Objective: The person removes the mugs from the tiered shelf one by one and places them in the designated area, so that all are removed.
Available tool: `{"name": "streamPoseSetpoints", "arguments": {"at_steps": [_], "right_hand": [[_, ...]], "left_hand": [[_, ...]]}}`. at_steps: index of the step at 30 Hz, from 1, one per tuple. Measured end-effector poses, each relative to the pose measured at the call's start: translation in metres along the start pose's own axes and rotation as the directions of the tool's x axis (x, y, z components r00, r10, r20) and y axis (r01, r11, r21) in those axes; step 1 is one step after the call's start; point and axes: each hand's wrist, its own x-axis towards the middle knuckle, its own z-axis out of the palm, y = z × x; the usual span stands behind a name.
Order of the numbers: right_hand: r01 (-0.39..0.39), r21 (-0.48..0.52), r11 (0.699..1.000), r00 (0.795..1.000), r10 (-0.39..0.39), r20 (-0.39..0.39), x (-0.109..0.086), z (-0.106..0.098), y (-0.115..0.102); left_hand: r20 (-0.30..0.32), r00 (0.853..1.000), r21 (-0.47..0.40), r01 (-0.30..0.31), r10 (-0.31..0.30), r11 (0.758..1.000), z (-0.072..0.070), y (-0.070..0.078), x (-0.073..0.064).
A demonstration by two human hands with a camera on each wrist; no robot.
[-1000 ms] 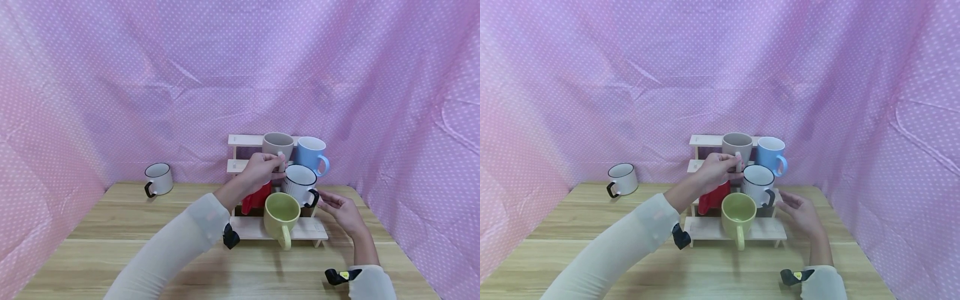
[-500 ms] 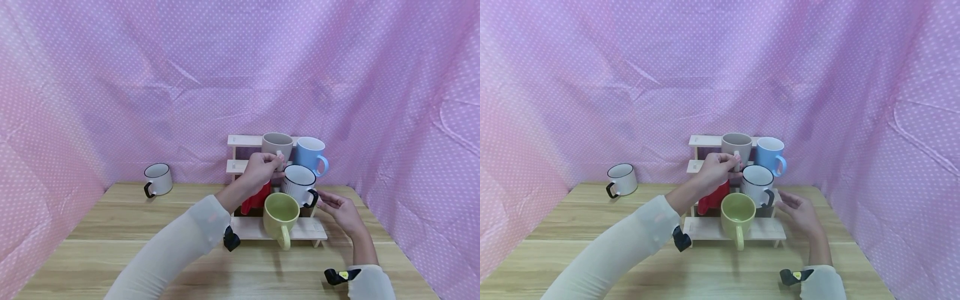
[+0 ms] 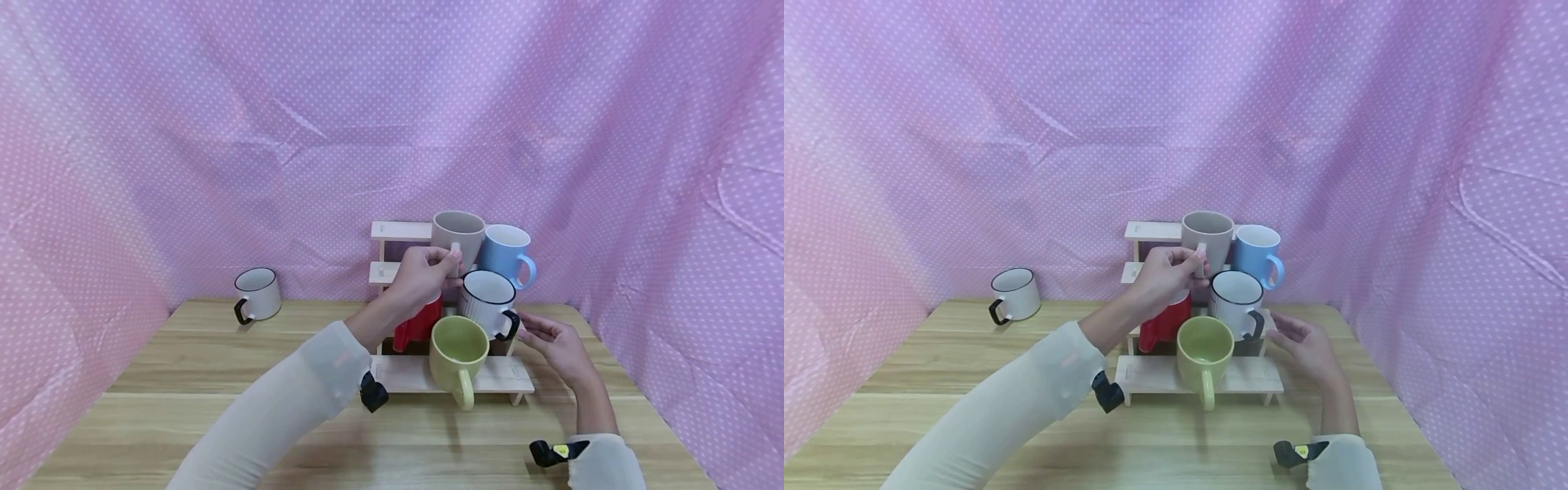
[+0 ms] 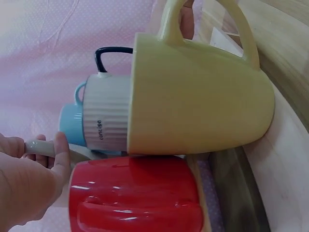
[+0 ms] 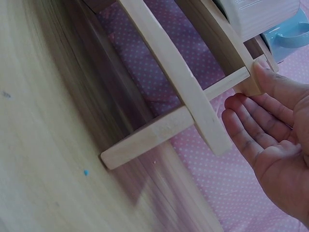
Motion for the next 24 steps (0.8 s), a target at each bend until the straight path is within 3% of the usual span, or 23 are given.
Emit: {"name": "streamPoseSetpoints", "arguments": {"at_steps": [5,11,16,24], "right_hand": [[-0.004,0.004,1.0,1.0,0.004,0.004,0.0,0.0,-0.001],[-0.004,0.005,1.0,1.0,0.004,0.006,0.0,-0.001,-0.001],[-0.01,0.009,1.0,1.0,0.01,0.01,-0.001,0.0,-0.003],[-0.001,0.003,1.0,1.0,0.001,0.009,-0.002,0.0,-0.004]], "left_hand": [[0.003,0.998,0.059,-0.07,0.07,0.996,-0.006,0.009,-0.004],[0.026,0.994,0.033,-0.106,0.105,0.994,-0.017,0.022,-0.007],[0.003,0.99,0.013,-0.139,0.138,0.99,-0.028,0.03,-0.009],[-0.05,0.986,0.093,-0.152,0.157,0.984,-0.054,0.043,-0.017]]}}
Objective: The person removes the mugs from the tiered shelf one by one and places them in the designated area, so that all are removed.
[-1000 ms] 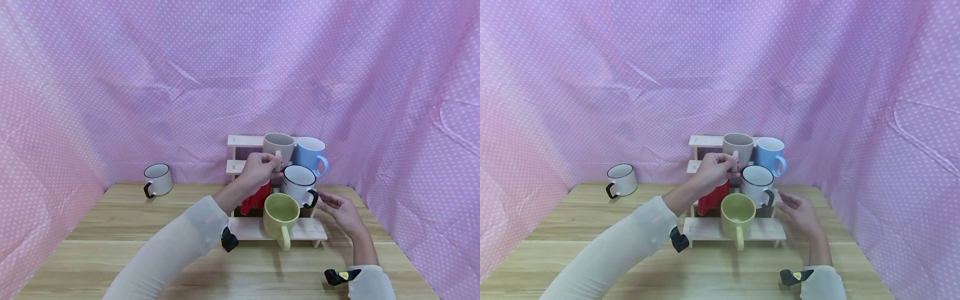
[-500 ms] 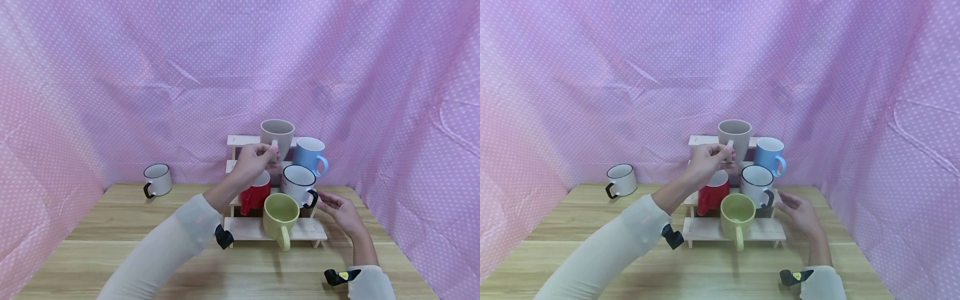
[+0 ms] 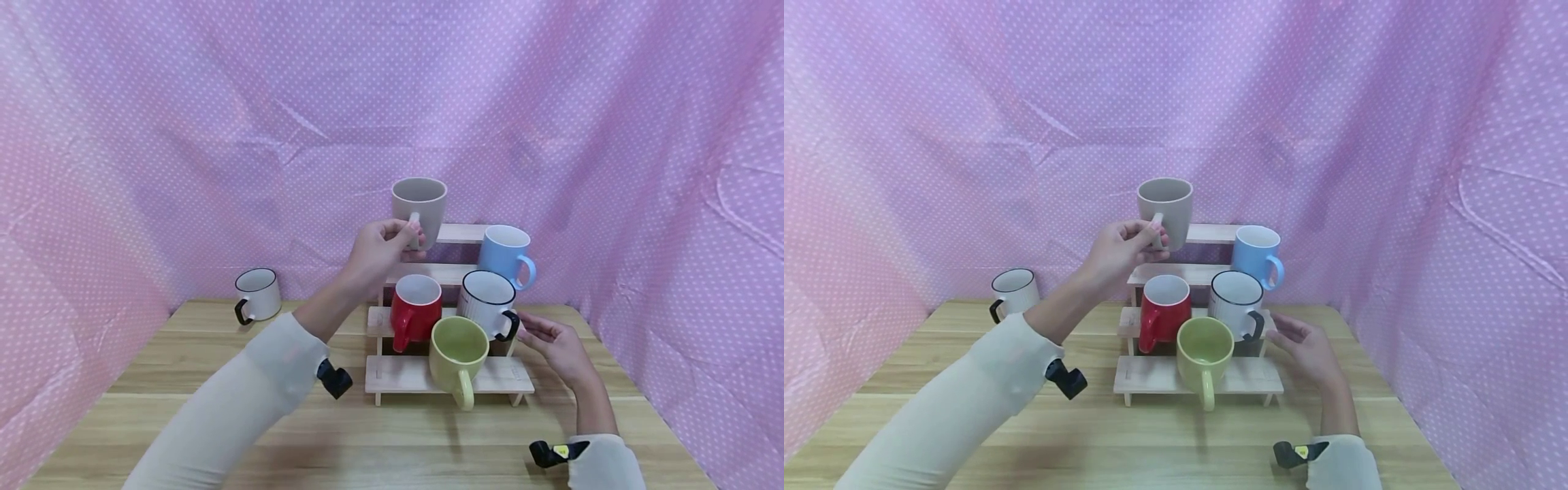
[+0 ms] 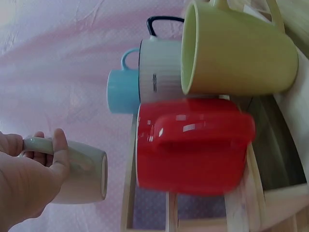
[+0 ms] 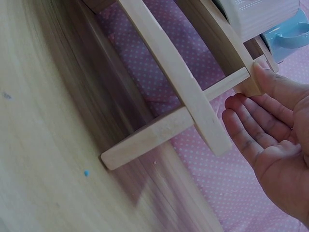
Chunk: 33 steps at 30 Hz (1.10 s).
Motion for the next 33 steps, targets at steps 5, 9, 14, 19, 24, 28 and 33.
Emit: {"name": "streamPoseSetpoints", "arguments": {"at_steps": [5,9,14,19,24,28,33], "right_hand": [[0.003,-0.004,1.0,1.0,-0.003,-0.006,-0.001,0.001,0.001],[-0.005,-0.01,1.0,1.0,0.005,-0.013,-0.001,0.001,0.0],[-0.012,-0.016,1.0,1.0,0.012,-0.005,0.001,0.0,0.0],[-0.004,-0.01,1.0,1.0,0.003,-0.008,0.002,0.0,0.003],[0.01,-0.001,1.0,1.0,-0.01,-0.006,0.004,0.001,0.008],[0.006,0.002,1.0,1.0,-0.006,-0.007,0.005,0.001,0.009],[0.006,-0.007,1.0,1.0,-0.006,0.003,0.005,0.0,0.009]], "left_hand": [[-0.02,1.0,0.019,0.014,-0.013,1.0,-0.018,0.003,-0.003],[-0.033,0.999,0.061,0.019,-0.017,0.998,-0.033,0.005,-0.006],[-0.055,0.998,0.047,0.021,-0.018,0.999,-0.053,0.005,-0.007],[-0.074,0.997,0.021,0.021,-0.019,1.0,-0.072,0.001,-0.008],[-0.099,0.994,0.03,0.038,-0.034,0.999,-0.093,-0.005,-0.01],[-0.112,0.993,0.038,0.05,-0.046,0.998,-0.106,-0.011,-0.012],[-0.133,0.988,0.017,0.076,-0.073,0.997,-0.121,-0.024,-0.014]]}}
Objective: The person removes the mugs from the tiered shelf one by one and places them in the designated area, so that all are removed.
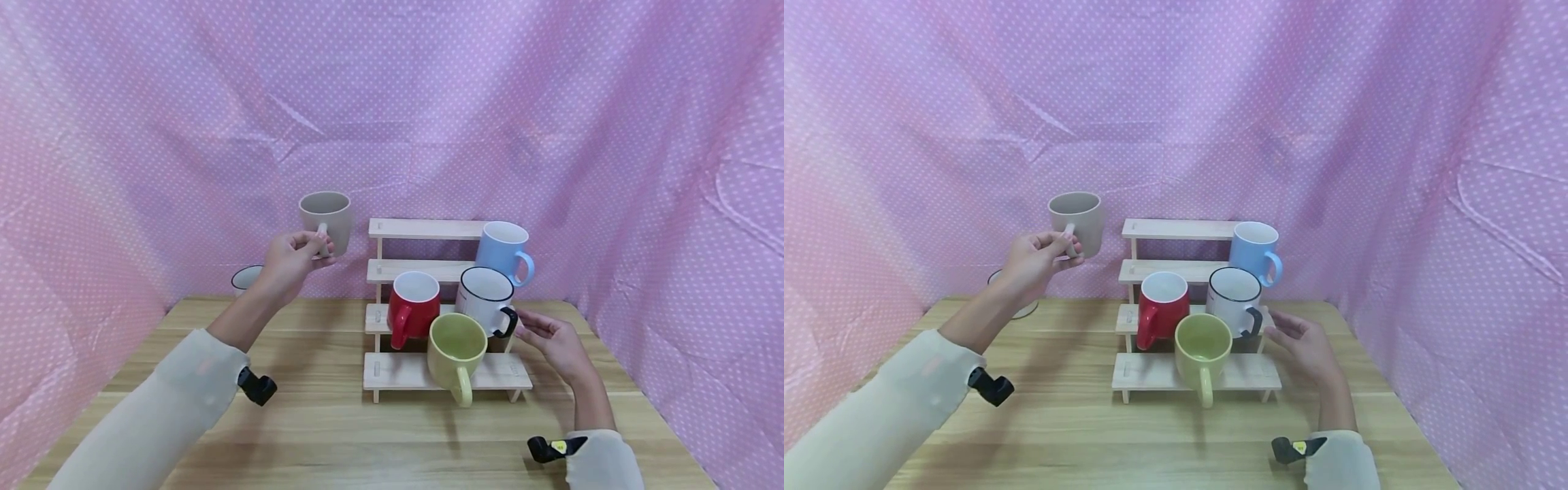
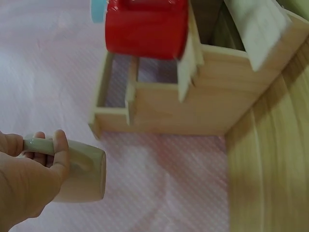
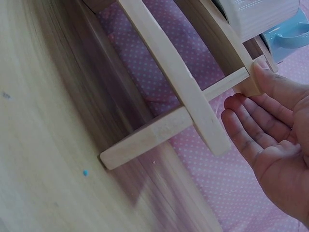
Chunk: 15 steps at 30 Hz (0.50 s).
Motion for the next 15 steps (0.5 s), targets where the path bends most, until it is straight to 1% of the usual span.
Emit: {"name": "streamPoseSetpoints", "arguments": {"at_steps": [3,10,15], "right_hand": [[0.001,0.001,1.0,1.0,-0.001,-0.003,0.0,-0.001,0.0],[-0.008,0.019,1.0,1.0,0.007,0.004,0.0,-0.001,0.0],[-0.004,-0.003,1.0,1.0,0.004,-0.005,0.0,-0.001,0.0]], "left_hand": [[-0.006,1.0,-0.01,0.018,-0.018,1.0,-0.007,-0.009,0.0],[-0.018,0.997,0.029,0.082,-0.081,0.996,-0.026,-0.035,0.0],[-0.034,0.996,0.058,0.083,-0.081,0.995,-0.038,-0.06,0.0]]}}
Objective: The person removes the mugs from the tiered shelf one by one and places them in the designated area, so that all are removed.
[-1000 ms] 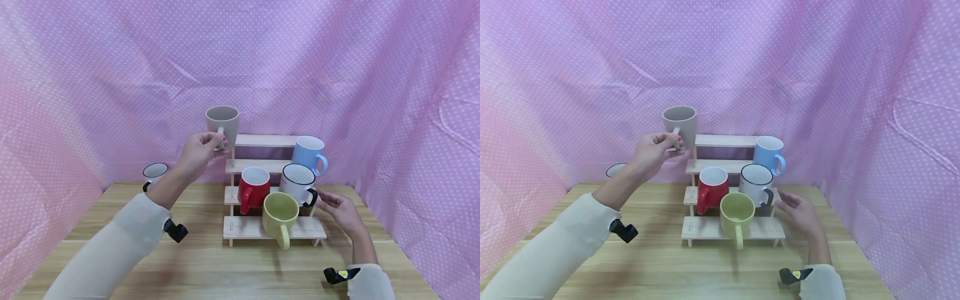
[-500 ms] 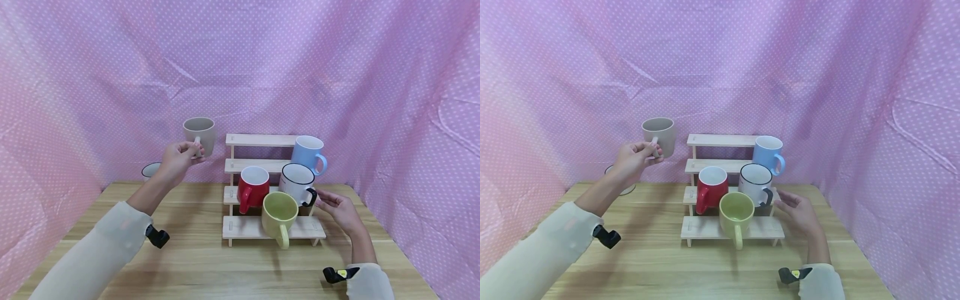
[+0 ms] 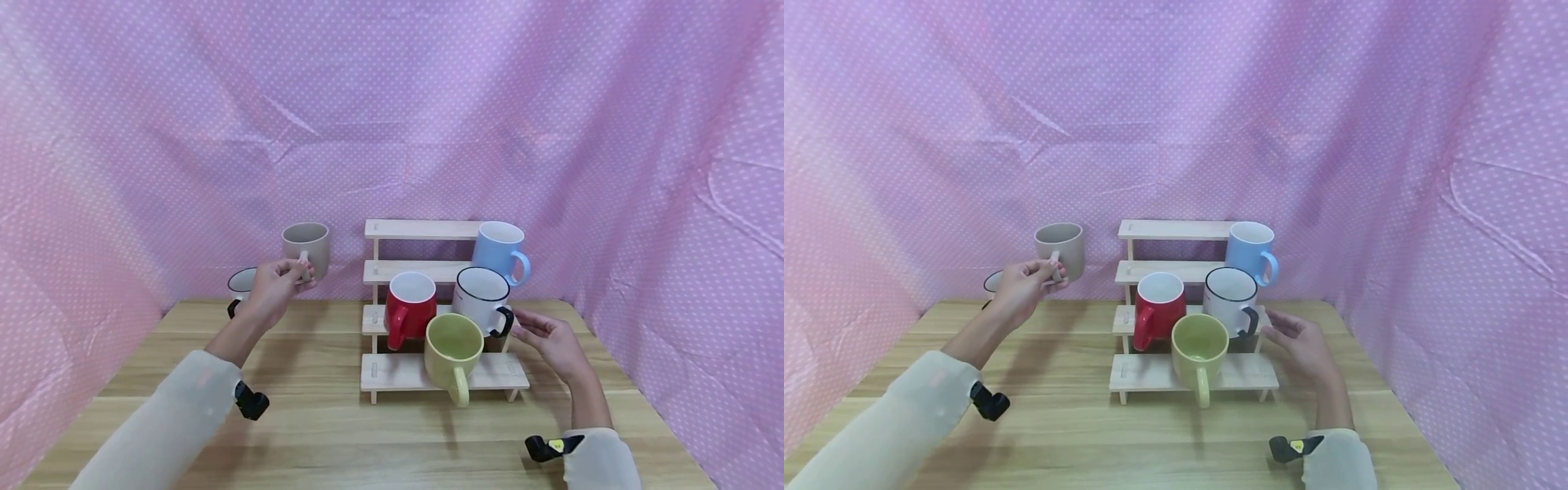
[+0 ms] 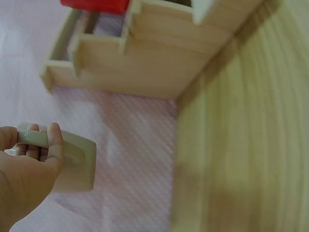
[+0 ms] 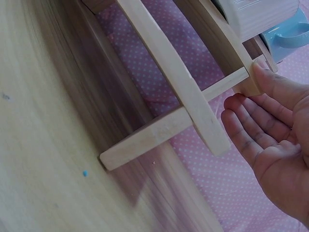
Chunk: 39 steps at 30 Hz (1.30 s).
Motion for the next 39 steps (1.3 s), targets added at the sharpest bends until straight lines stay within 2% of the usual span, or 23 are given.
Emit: {"name": "streamPoseSetpoints", "arguments": {"at_steps": [10,15,24,32,37,39], "right_hand": [[-0.002,0.003,1.0,1.0,0.002,0.0,0.0,0.001,0.0],[-0.006,0.009,1.0,1.0,0.006,0.004,0.001,0.002,-0.001],[0.004,-0.007,1.0,1.0,-0.004,-0.006,0.0,0.001,0.001],[0.005,-0.006,1.0,1.0,-0.005,-0.015,0.0,0.003,0.0],[-0.002,0.0,1.0,1.0,0.002,-0.017,-0.002,0.002,-0.003],[-0.006,0.002,1.0,1.0,0.006,-0.016,-0.003,0.002,-0.005]], "left_hand": [[-0.08,0.997,-0.001,-0.001,0.001,1.0,-0.015,-0.052,0.006],[-0.092,0.996,0.017,-0.004,0.005,1.0,-0.023,-0.072,0.004],[-0.087,0.996,0.06,0.009,-0.003,0.998,-0.035,-0.096,0.003],[-0.095,0.995,-0.08,0.01,-0.017,0.997,-0.051,-0.117,0.001],[-0.073,0.997,-0.055,-0.024,0.02,0.998,-0.058,-0.123,0.002],[-0.054,0.998,-0.051,-0.016,0.013,0.999,-0.059,-0.123,0.002]]}}
